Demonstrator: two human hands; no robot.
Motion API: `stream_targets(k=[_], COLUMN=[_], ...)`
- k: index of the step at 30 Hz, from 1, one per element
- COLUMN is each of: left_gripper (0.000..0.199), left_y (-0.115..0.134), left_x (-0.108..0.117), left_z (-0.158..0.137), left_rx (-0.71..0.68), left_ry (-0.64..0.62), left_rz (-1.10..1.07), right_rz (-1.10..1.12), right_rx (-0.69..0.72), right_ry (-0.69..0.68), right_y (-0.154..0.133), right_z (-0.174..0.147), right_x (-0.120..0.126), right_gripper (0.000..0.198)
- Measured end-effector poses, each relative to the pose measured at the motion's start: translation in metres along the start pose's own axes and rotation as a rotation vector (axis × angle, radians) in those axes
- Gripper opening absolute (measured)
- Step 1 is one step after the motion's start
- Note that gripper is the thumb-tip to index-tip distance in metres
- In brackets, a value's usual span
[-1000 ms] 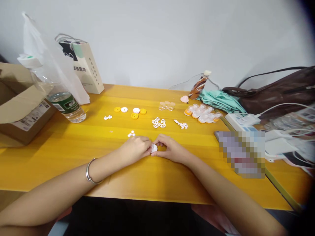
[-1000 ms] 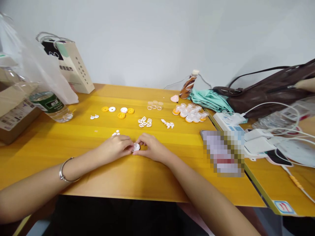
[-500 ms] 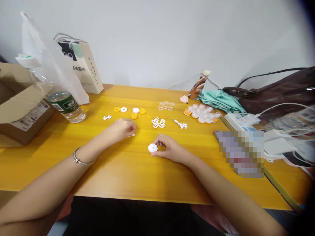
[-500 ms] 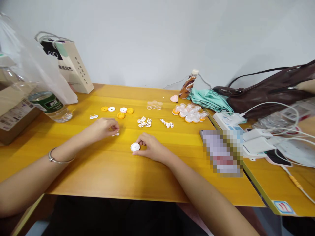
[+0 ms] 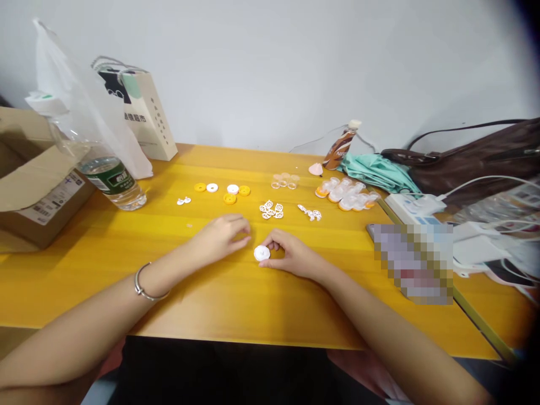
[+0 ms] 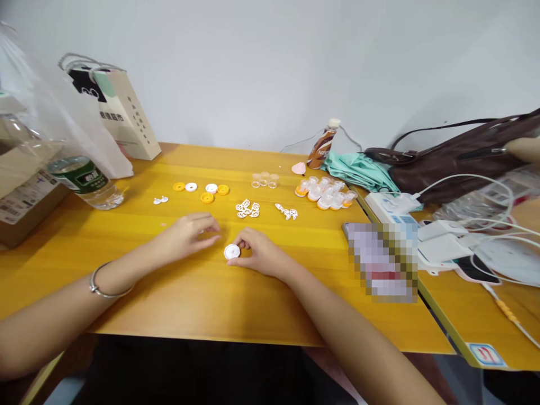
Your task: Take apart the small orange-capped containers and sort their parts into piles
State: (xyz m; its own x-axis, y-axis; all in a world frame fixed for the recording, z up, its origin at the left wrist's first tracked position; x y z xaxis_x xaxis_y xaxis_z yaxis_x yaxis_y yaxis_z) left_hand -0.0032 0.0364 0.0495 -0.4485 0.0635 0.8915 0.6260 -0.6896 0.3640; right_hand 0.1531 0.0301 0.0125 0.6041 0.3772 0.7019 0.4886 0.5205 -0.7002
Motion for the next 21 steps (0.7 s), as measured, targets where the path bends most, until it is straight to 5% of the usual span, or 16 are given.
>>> stream_targets(k=[6, 21], left_gripper=[0.018, 0.016], left_y=[0.030, 0.023], left_x=[-0.028, -0.036], left_z=[-0.005, -0.001], left_rx=[-0.161, -0.041], left_ry=[-0.040, -0.007], left_rz=[-0.067, -0.125], right_rz=[-0.005, 0.002], right_rx=[0.059, 0.046], right_ry=[0.019, 0.013], right_y=[-0.002, 0.002], right_z=[0.001, 0.002], right_x=[0.001, -0.001], right_gripper=[0.024, 0.028])
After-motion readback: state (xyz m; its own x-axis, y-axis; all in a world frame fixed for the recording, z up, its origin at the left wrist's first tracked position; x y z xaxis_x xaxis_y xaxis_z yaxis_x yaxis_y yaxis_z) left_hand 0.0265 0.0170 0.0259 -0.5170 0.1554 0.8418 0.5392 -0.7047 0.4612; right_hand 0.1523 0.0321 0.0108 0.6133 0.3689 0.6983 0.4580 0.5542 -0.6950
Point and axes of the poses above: each hand's wrist, its own z-axis towards the middle knuckle, its own x-axis out of the back of the hand, y = z × x, the point moved 5 cm from there along z, towards the middle knuckle, and after that the axes turned 1 degree about -z, right-handed, at the moved point
